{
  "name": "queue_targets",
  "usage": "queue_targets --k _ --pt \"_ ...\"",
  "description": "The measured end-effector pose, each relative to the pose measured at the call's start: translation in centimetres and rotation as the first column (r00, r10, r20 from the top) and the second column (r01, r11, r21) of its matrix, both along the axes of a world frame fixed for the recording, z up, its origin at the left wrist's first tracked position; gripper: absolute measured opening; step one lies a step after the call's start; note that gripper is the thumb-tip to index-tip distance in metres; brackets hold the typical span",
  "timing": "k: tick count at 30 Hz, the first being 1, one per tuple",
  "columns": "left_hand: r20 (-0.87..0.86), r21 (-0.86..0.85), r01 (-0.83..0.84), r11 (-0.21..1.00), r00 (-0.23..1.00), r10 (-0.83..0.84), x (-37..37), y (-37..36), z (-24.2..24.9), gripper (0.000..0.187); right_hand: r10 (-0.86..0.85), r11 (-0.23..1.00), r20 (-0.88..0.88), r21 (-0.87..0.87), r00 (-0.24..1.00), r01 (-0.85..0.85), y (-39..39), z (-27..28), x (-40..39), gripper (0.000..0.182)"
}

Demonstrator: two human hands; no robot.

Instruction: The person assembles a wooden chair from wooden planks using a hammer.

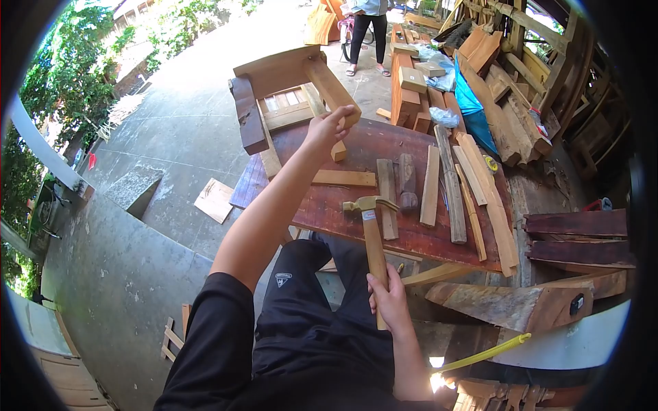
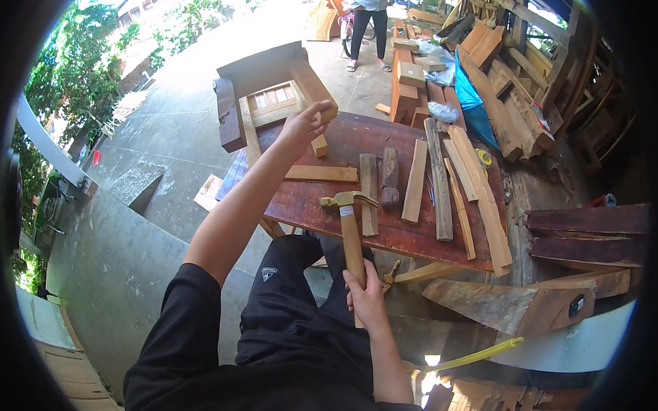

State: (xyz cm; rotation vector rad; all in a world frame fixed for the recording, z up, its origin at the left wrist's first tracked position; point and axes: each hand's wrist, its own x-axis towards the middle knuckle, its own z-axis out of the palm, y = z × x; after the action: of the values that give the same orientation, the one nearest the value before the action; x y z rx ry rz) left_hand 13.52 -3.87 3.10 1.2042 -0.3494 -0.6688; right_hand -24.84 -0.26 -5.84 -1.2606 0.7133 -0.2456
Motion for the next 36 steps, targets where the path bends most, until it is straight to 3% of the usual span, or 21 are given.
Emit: queue_targets --k 2,5,8,12,25,28,32,36 --pt "-0.029 0.025 -0.060 0.998 0.998 0.061 -1.0 0.3 1.5 0.056 0.003 1.000 0.000 0.000 1.000 -0.003 0.1 0.0 0.0 0.045" --pt "0.015 -0.071 0.039 0.997 0.999 -0.038 -1.7 1.3 1.8 0.052 0.018 1.000 0.000 0.000 1.000 -0.018 0.0 -0.1 -0.1 0.045" --pt "-0.127 -0.060 -0.031 0.998 0.992 0.023 -2.2 0.6 2.4 0.051 0.019 1.000 -0.008 0.004 1.000 -0.019 0.0 0.3 -0.2 0.042" --pt "-0.101 -0.141 0.085 0.986 0.990 -0.099 -1.4 0.1 1.7 0.055 0.028 0.999 -0.004 0.023 1.000 -0.028 -0.1 0.5 -0.2 0.043" --pt "-0.164 -0.268 0.127 0.955 0.971 -0.175 -0.9 1.1 2.2 0.083 0.039 0.999 -0.011 0.032 0.999 -0.038 0.4 -0.3 0.1 0.038" --pt "-0.182 -0.337 0.130 0.933 0.963 -0.200 -0.4 0.9 1.2 0.082 0.018 0.999 -0.036 0.028 0.999 -0.017 0.4 0.2 0.2 0.034" --pt "-0.245 -0.592 0.216 0.776 0.870 -0.429 1.0 0.8 -1.7 0.075 0.006 0.999 -0.074 0.050 0.997 -0.002 0.5 0.6 0.5 0.027" --pt "-0.229 -0.584 0.174 0.793 0.901 -0.367 0.5 0.3 -2.3 0.071 -0.023 0.998 -0.112 0.054 0.993 0.029 0.9 1.6 1.2 0.028"
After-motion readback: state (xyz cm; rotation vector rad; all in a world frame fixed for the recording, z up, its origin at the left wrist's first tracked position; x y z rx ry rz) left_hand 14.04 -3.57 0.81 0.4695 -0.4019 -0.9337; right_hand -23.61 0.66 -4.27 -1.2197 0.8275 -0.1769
